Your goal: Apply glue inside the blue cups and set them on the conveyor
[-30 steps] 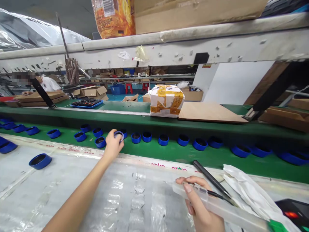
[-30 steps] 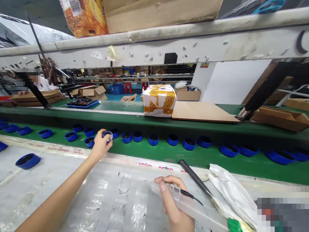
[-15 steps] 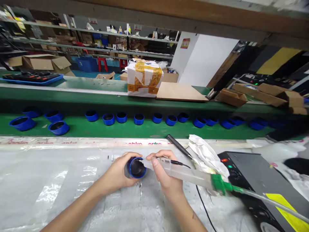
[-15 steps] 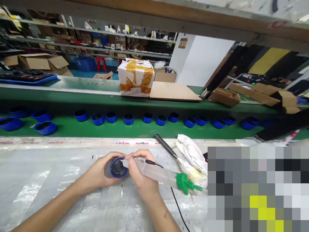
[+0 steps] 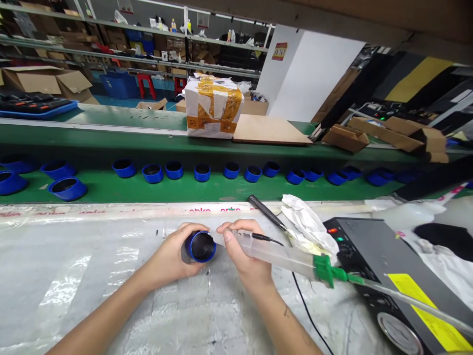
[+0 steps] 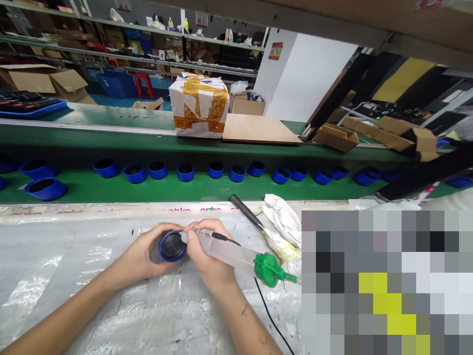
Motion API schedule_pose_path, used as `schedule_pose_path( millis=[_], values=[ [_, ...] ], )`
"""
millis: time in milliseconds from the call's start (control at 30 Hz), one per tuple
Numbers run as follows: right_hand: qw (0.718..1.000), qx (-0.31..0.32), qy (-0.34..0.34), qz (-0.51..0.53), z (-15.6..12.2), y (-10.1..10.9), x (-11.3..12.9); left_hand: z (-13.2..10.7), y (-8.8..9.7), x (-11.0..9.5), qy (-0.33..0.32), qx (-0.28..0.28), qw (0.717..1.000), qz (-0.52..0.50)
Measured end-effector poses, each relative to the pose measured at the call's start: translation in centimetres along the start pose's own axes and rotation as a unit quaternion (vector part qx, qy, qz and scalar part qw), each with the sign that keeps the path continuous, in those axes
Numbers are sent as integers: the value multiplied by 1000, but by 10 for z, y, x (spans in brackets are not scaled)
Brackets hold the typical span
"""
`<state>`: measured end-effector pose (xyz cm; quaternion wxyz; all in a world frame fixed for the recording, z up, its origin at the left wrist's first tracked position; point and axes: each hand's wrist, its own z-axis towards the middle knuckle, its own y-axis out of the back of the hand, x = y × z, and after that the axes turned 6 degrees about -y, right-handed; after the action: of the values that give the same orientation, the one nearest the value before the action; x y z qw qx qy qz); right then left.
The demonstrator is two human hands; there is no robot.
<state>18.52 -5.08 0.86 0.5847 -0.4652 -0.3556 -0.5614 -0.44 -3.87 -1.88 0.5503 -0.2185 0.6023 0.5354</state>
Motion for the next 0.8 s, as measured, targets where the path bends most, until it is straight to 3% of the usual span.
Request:
schedule_pose_path(
  millis=[333,800],
  values=[
    [998,-25,-13,-50,2,1,7,-2,2,7,-29,-7,999,13],
    [990,-9,-39,-133,1,7,12,-3,3,7,-41,-14,999,15]
  ],
)
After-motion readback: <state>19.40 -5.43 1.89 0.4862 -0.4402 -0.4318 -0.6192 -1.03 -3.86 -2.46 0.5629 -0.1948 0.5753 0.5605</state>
